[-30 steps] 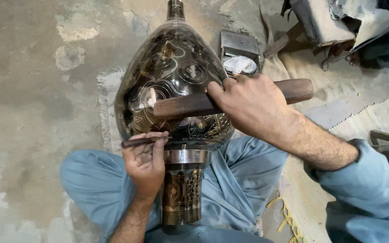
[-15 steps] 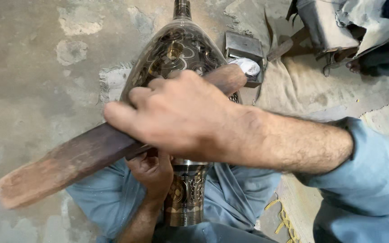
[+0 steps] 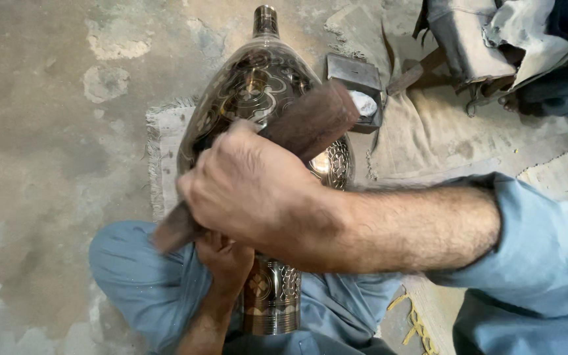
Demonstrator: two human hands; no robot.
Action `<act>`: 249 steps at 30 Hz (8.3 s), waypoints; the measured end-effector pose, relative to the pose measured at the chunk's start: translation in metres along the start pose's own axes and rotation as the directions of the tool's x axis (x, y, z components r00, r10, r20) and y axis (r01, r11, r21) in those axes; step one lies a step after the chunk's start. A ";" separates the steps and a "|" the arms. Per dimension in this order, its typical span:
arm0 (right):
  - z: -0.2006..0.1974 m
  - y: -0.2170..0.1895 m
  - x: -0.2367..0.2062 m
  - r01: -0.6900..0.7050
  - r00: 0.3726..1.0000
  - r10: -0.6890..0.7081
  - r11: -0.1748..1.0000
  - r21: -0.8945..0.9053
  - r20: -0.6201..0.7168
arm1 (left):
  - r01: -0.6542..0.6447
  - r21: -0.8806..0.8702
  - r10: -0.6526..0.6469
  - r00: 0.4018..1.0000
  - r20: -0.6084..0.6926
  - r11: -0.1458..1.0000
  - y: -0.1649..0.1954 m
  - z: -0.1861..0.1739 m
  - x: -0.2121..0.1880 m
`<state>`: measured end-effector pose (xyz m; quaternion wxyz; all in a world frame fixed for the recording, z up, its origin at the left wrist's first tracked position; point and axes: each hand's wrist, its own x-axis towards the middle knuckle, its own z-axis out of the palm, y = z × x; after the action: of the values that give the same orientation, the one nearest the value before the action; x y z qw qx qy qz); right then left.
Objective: The person is sitting on the floor and using a hammer and chisel to engrave intricate patterns onto a large, polished metal vessel. They repeatedly strike the chisel with the hammer to create detailed designs on the surface of the vessel.
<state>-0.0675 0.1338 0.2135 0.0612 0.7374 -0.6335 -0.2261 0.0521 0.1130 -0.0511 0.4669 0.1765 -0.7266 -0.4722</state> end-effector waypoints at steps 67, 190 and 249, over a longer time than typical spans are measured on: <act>0.093 0.025 -0.114 -0.251 0.801 0.578 0.557 0.792 -0.153 | 0.128 -0.192 -0.002 0.836 0.549 0.973 0.020 -0.022 0.070; 0.088 0.022 -0.121 -0.320 0.878 0.420 0.873 0.368 -0.232 | -0.049 -0.167 0.134 0.829 0.544 0.985 0.024 -0.019 0.074; 0.055 0.031 -0.077 -0.210 0.938 0.302 0.884 0.417 -0.168 | 0.090 -0.268 -0.011 0.960 0.281 0.959 0.037 0.009 0.039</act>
<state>-0.1252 0.2130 0.1961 0.0138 0.6648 -0.7469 0.0021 0.0322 0.1090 -0.0006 0.3687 0.0602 -0.7062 -0.6014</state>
